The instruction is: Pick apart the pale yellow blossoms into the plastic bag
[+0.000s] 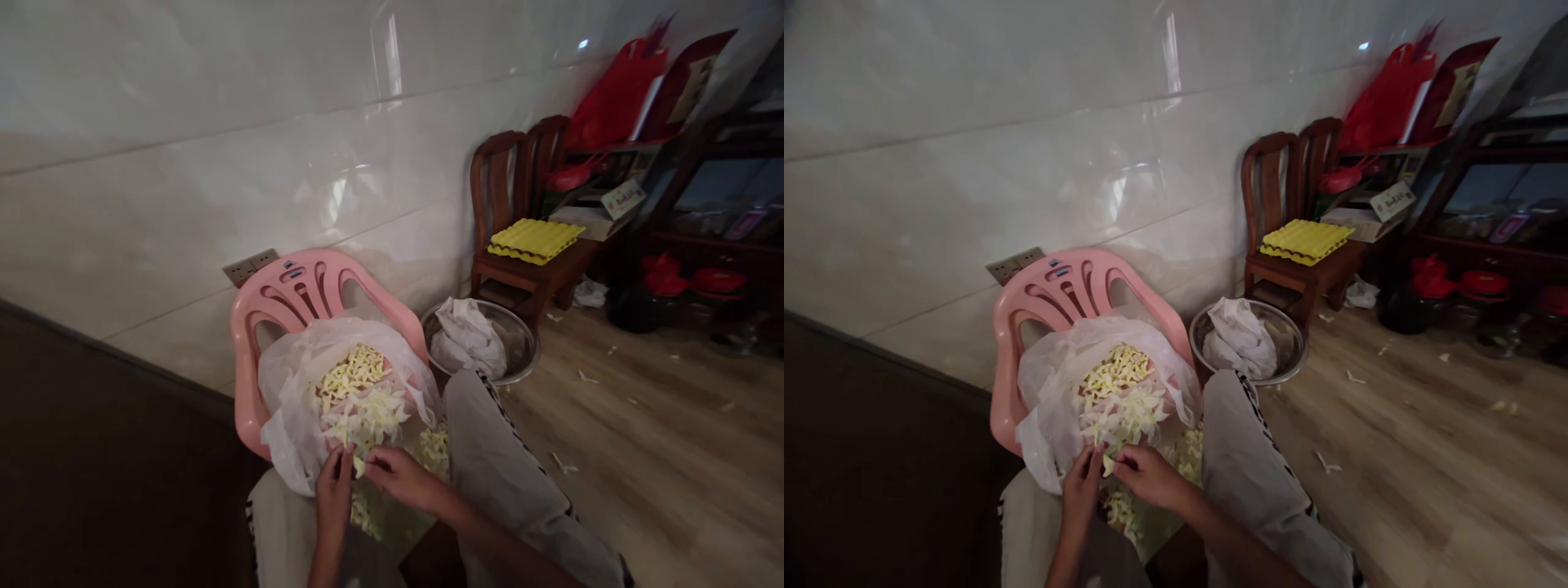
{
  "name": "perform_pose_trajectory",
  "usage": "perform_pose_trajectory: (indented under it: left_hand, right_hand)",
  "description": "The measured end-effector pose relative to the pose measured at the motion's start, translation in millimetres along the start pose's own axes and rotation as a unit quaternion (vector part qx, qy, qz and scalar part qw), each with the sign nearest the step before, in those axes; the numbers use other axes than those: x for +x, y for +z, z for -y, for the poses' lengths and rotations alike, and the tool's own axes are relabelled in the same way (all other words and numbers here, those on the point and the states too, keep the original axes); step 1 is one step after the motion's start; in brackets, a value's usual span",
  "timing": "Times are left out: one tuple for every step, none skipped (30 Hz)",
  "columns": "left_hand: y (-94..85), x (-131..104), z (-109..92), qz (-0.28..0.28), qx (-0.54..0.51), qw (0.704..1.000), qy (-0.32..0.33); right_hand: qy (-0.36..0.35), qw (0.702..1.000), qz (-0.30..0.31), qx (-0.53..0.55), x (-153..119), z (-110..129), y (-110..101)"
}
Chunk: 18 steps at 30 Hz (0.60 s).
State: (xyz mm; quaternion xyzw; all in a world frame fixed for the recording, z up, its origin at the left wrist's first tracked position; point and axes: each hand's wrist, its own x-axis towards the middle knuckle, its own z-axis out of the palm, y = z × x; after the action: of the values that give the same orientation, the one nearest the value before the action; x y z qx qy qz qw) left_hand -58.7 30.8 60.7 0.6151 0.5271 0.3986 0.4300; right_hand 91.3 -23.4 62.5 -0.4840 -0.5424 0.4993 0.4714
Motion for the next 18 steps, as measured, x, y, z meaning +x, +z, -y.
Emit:
perform_pose_trajectory:
  left_hand:
    - [-0.3, 0, 0, 0.005, 0.005, 1.000, -0.003]
    - [-0.5, 0, 1, 0.011, 0.009, 1.000, -0.008]
    - [-0.5, 0, 2, 0.018, 0.011, 1.000, -0.013]
    - [-0.3, 0, 2, 0.029, 0.012, 0.999, -0.015]
    - [0.4, 0, 2, 0.043, 0.012, 0.999, -0.015]
    - [1.4, -1, 2, 0.058, 0.011, 0.998, -0.012]
    - [2.8, -1, 2, 0.075, 0.009, 0.997, -0.008]
    - [4.5, -2, 1, 0.092, 0.006, 0.996, -0.006]
    - [6.3, -3, 1, 0.109, 0.002, 0.994, -0.005]
    - [8.1, -4, 1, 0.126, -0.003, 0.992, -0.008]
    - [9.7, -5, 1, 0.142, -0.008, 0.990, -0.015]
    - [10.9, -5, 1, 0.155, -0.013, 0.988, -0.025]
    - [11.7, -5, 2, 0.167, -0.020, 0.985, -0.037]
    - [11.9, -5, 3, 0.178, -0.029, 0.982, -0.052]
    - [11.7, -5, 4, 0.191, -0.042, 0.978, -0.071]
    - [11.0, -5, 4, 0.202, -0.059, 0.973, -0.092]
    - [10.0, -4, 4, 0.210, -0.079, 0.967, -0.116]
    - [8.9, -5, 3, 0.218, -0.102, 0.961, -0.140]
  right_hand:
    - [0.000, 1.000, 0.001, -0.013, 0, 1, -2]
    - [0.001, 1.000, -0.005, -0.024, 1, 1, -4]
    - [0.000, 0.999, -0.019, -0.033, 2, 1, -6]
    - [-0.003, 0.998, -0.041, -0.039, 2, 2, -9]
    - [-0.009, 0.997, -0.065, -0.043, 3, 2, -12]
    - [-0.017, 0.995, -0.086, -0.047, 4, 3, -16]
    - [-0.027, 0.994, -0.099, -0.049, 4, 3, -19]
    - [-0.038, 0.993, -0.102, -0.054, 4, 3, -23]
    - [-0.049, 0.992, -0.097, -0.060, 3, 3, -26]
    - [-0.061, 0.992, -0.086, -0.069, 3, 3, -29]
    - [-0.073, 0.991, -0.075, -0.078, 3, 2, -32]
    - [-0.085, 0.990, -0.064, -0.089, 2, 0, -34]
    - [-0.096, 0.989, -0.054, -0.100, 2, -2, -36]
    - [-0.104, 0.987, -0.046, -0.110, 2, -4, -37]
    - [-0.109, 0.986, -0.037, -0.118, 3, -6, -38]
    - [-0.112, 0.986, -0.029, -0.122, 3, -7, -39]
    - [-0.113, 0.986, -0.021, -0.121, 3, -7, -40]
    - [-0.114, 0.987, -0.013, -0.116, 4, -7, -40]
